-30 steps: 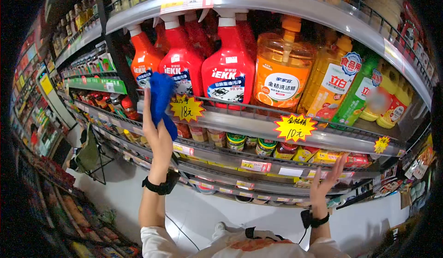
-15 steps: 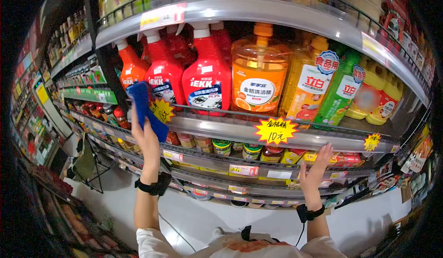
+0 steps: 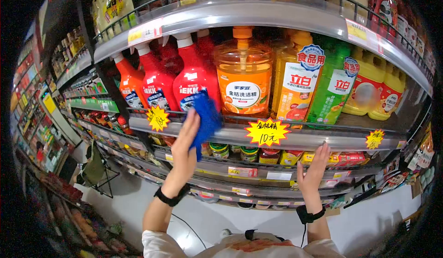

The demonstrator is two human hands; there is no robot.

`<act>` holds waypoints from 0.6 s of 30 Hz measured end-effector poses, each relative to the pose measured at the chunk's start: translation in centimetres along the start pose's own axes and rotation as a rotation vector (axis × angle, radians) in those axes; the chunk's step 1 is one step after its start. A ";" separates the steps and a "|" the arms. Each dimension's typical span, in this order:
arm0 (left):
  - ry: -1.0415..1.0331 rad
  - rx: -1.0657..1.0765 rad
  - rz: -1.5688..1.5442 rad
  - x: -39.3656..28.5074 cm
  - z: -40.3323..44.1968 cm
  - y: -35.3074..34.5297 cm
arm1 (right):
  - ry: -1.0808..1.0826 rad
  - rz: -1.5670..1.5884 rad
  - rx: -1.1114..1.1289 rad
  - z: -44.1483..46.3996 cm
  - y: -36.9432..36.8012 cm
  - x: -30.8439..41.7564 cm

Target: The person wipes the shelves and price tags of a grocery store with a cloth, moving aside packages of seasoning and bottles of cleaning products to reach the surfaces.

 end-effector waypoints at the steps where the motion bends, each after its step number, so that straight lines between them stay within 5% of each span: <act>1: 0.006 -0.053 -0.032 -0.1 -1.2 0.6 | 0.002 0.008 -0.001 0.0 0.1 0.0; 4: 0.263 -0.415 -0.114 1.0 -3.2 3.7 | -0.015 0.002 0.008 0.1 -0.1 0.0; 6: 0.189 -0.715 -0.250 1.3 -2.2 6.5 | -0.012 0.027 -0.007 0.1 0.0 0.2; 9: 0.316 -0.735 -0.058 4.9 -2.5 9.1 | -0.017 0.016 -0.017 0.2 -0.2 0.3; 12: 0.273 -0.617 -0.055 7.5 -2.2 9.8 | -0.035 0.010 -0.010 0.2 -0.1 0.5; 14: 0.154 -0.275 -0.004 9.2 -1.5 10.2 | -0.031 0.007 -0.008 0.1 -0.2 0.4; 16: 0.365 -0.183 0.030 10.4 -2.1 9.6 | -0.025 0.000 -0.005 0.0 -0.2 0.3; 18: 0.333 -0.116 0.091 10.0 -1.6 8.7 | -0.029 -0.018 -0.005 0.0 -0.3 0.2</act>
Point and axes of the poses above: each hand's wrist, its own z-axis towards the middle knuckle, its own y-axis out of the back of the hand, x = y × z, the point moved 5 cm from there along z, towards the middle knuckle, and after that the axes turned 3 degrees about z, right-handed, at the moved point
